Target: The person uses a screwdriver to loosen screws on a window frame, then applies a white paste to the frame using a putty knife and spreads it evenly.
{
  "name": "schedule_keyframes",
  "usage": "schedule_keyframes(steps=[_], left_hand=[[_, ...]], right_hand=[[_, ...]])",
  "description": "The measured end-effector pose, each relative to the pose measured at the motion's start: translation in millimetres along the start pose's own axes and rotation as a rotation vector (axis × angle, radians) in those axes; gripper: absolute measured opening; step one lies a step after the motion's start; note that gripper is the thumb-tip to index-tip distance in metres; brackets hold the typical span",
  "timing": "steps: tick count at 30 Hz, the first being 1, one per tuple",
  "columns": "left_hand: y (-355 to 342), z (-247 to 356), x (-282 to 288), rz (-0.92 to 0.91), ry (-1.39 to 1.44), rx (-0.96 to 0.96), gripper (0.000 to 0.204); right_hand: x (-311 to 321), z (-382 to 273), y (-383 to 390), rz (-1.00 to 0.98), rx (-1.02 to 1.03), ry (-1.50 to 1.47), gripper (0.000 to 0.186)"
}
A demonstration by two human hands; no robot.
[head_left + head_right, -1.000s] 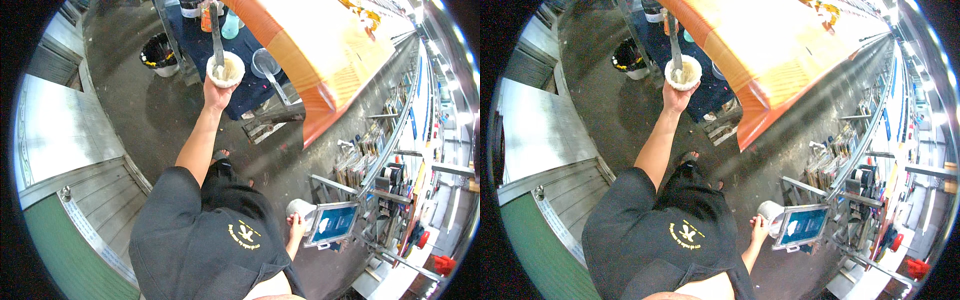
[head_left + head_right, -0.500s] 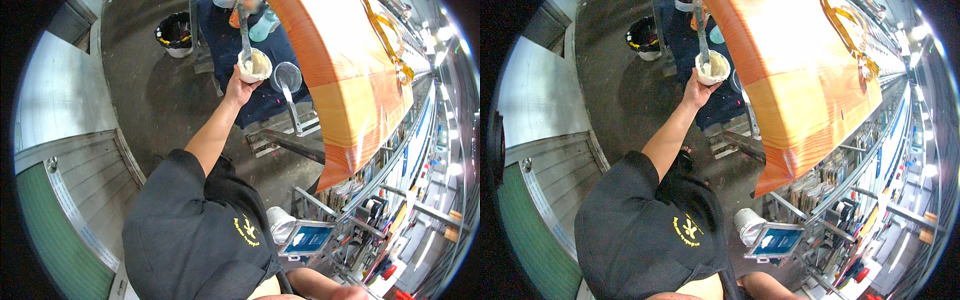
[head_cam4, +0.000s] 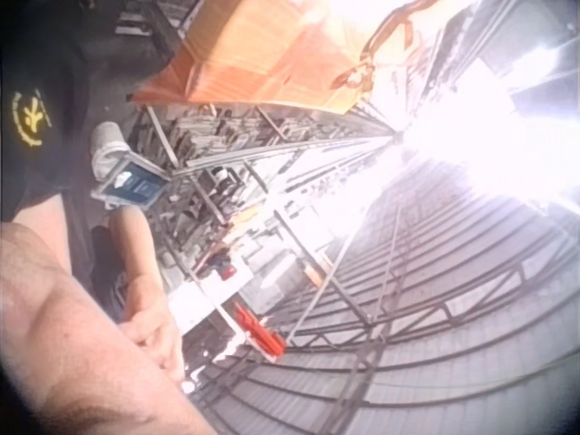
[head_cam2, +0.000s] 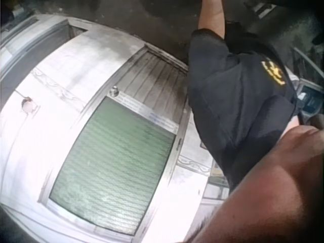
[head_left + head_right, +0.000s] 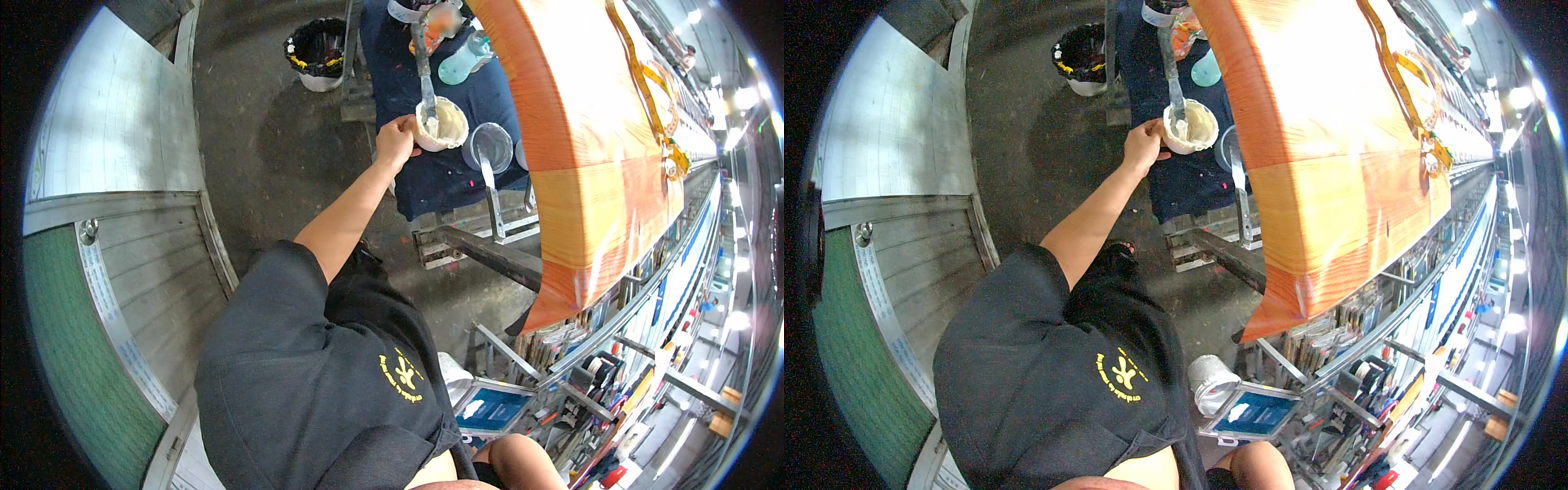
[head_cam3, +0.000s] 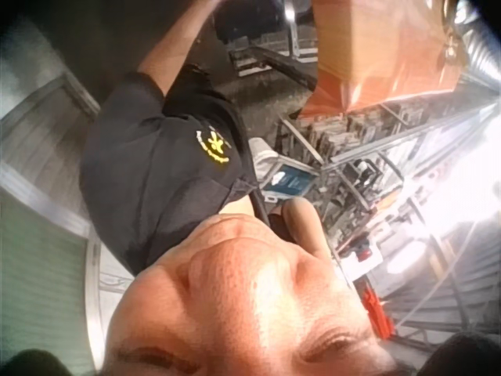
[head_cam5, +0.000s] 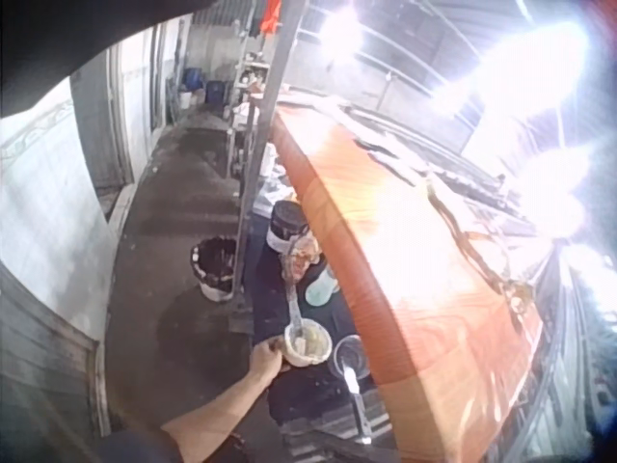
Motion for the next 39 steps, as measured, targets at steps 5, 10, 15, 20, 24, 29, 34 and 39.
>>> schedule_keyframes(steps=[5, 10, 15, 20, 24, 29, 34, 39], left_hand=[[0, 22, 17, 0.065, -0.259, -0.135, 0.024], [-9, 5, -3, -0.063, -0.172, -0.079, 0.024], [-39, 15, 47, -0.160, 0.008, -0.229, 0.031], [-18, -17, 119, 0.213, -0.388, -0.191, 0.041], [-36, -64, 195, -0.053, -1.154, -0.288, 0.045], [117, -215, 244, -0.846, -1.356, 0.581, 0.039], [247, -328, 190, -1.243, -1.673, 0.496, 0.028], [307, -407, 83, -1.704, -1.934, -0.087, 0.028]], right_hand=[[0, -12, 11, 0.133, 0.145, 0.066, 0.020], [-2, 37, 36, -0.084, -0.637, -0.021, 0.029], [42, 85, 199, 0.100, -0.846, 0.025, 0.054], [-48, 54, 633, 1.915, -1.268, 0.118, 0.041], [-303, -20, 776, 0.750, -2.864, 0.236, 0.041], [-464, -10, 806, 1.488, -2.318, -0.288, 0.035], [-528, -19, 855, 2.300, -2.066, -0.385, 0.040], [-441, -87, 878, 0.927, -2.425, 0.121, 0.034]])
Point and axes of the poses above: each hand's wrist, its own y-axis away from the middle knuckle, its own x-axis out of the back of the hand, z = x × y, the point moved 9 cm from there along -y, towards the middle knuckle, and after that the axes turned 2 degrees about -z, right-handed, at the moved point
